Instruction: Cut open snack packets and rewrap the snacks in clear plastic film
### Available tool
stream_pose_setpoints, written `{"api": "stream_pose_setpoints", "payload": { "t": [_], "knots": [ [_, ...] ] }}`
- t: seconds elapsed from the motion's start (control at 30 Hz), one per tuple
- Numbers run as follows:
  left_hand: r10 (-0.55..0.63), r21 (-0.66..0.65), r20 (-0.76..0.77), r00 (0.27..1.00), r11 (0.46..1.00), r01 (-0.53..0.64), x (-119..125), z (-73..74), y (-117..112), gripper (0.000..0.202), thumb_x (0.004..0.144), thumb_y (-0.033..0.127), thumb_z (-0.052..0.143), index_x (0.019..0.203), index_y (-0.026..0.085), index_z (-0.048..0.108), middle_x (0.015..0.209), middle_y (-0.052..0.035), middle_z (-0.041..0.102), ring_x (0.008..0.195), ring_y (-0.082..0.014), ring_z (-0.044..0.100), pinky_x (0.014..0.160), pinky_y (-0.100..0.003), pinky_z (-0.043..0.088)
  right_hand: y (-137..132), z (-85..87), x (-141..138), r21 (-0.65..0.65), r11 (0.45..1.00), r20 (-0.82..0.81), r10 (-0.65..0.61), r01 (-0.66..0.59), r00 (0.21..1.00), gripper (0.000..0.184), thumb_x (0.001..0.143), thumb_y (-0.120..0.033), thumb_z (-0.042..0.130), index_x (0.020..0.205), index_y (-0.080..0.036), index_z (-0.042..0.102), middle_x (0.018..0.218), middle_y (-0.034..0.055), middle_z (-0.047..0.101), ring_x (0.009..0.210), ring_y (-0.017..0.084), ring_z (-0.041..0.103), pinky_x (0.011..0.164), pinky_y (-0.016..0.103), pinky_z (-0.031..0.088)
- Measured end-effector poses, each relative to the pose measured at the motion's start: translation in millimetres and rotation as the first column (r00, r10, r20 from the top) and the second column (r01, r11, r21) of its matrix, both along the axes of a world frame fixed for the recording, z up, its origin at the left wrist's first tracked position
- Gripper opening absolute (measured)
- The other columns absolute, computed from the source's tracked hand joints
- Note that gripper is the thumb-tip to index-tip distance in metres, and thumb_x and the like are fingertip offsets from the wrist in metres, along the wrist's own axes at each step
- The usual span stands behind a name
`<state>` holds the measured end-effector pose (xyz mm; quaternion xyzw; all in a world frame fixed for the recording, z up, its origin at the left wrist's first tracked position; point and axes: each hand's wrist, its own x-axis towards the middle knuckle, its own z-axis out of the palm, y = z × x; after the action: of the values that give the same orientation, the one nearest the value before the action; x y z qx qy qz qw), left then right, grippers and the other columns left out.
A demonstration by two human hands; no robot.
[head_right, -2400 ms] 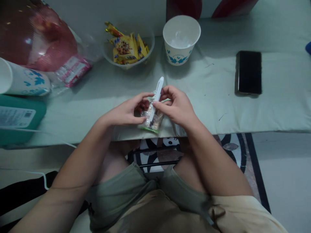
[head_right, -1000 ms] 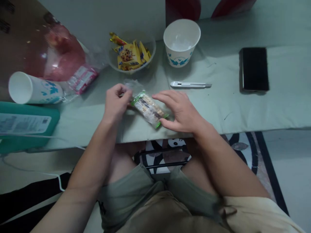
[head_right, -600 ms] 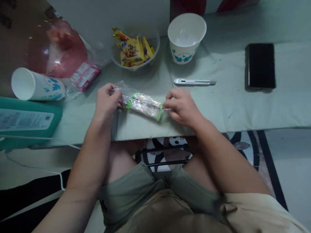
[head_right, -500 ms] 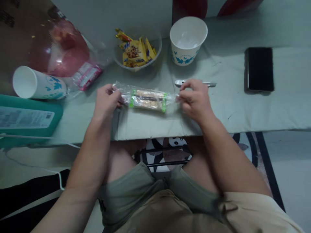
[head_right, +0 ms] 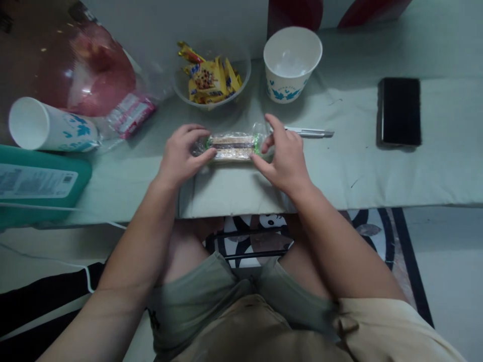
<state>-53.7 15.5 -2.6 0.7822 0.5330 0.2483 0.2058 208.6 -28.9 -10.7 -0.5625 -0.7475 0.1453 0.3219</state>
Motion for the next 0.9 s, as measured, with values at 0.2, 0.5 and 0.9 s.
{"api": "stream_pose_setpoints", "payload": {
  "t": [0.2,0.5,0.9],
  "knots": [
    [-0.022,0.131,0.007,1.000,0.991,0.021,3,14.4,-8,0.002,0.081,0.027,0.066,0.079,0.027,0.067,0.107,-0.0036,0.070,0.128,-0.0325,0.055,0.115,-0.058,0.032,-12,21.7,11,0.047,0.998,-0.044,0.047,-0.045,0.998,0.013,0.084,-0.022,0.058,0.084,-0.028,0.068,0.103,0.0071,0.071,0.104,0.030,0.065,0.093,0.048,0.049],
    [-0.282,-0.214,-0.114,0.953,0.943,0.254,-5,53.4,-37,0.016,0.079,0.033,0.062,0.066,0.024,0.062,0.058,0.0024,0.061,0.056,-0.0143,0.056,0.059,-0.029,0.041,-20,30.1,22,-0.373,0.841,-0.048,0.403,-0.391,0.914,0.022,0.086,-0.026,0.052,0.084,-0.024,0.074,0.073,0.0012,0.073,0.067,0.019,0.062,0.067,0.033,0.042],
    [-0.207,0.007,-0.178,0.962,0.977,0.212,0,42.5,-18,0.041,0.082,0.042,0.072,0.117,0.021,0.067,0.130,-0.0104,0.069,0.124,-0.0295,0.061,0.107,-0.042,0.045,-14,22.5,7,-0.305,0.945,0.304,-0.025,0.122,0.952,0.067,0.087,-0.030,0.054,0.154,-0.019,0.048,0.082,0.0074,0.075,0.070,0.027,0.064,0.065,0.039,0.045]
  ]
}}
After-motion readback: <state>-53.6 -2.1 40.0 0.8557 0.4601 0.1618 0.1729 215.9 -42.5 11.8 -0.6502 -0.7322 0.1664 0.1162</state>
